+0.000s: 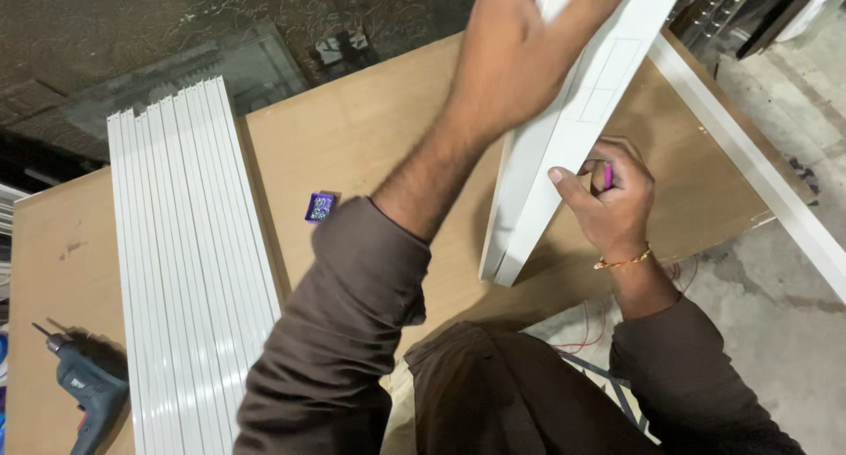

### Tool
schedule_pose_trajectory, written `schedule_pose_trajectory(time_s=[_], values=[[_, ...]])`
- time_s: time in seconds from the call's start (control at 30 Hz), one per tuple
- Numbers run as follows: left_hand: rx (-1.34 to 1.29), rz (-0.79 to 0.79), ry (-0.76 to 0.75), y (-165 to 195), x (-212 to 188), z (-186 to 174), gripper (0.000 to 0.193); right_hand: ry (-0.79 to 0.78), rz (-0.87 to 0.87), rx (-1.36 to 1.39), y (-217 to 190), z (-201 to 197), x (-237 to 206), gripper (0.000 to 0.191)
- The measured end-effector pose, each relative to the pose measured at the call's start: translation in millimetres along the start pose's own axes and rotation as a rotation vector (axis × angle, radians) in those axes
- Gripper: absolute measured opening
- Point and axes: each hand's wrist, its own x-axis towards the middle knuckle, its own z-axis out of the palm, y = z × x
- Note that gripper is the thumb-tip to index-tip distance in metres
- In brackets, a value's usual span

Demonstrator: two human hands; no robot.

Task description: The person measures and marks white PVC panel strips on a workbench. They align an L-square and steel ruler against the strips, use a tape measure, and draw pencil marks and lines along the panel edges, repositioning the strips between measurements.

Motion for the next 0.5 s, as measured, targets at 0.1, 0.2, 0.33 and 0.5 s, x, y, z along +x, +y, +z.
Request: schedule_pose_trajectory(time_s=[0.1, 0.2, 0.33, 0.5], values=[[-0.204, -0.109, 0.061, 9, -7, 4, 0.034, 0.07, 0.103, -0.047, -7, -1, 6, 0.032], [-0.16, -0.089, 0.103, 14, 2, 9, 0.037, 0.096, 0.121, -0.02, -10, -1, 13, 0.035], [-0.014, -0.082, 0.097, 28, 13, 15, 0.043, 0.032, 0.011, 0.162, -17, 3, 18, 0.038], [-0.011, -0.049, 0.087, 45, 18, 12, 0.052, 0.024, 0.065, 0.014, -33, 4, 35, 0.036]])
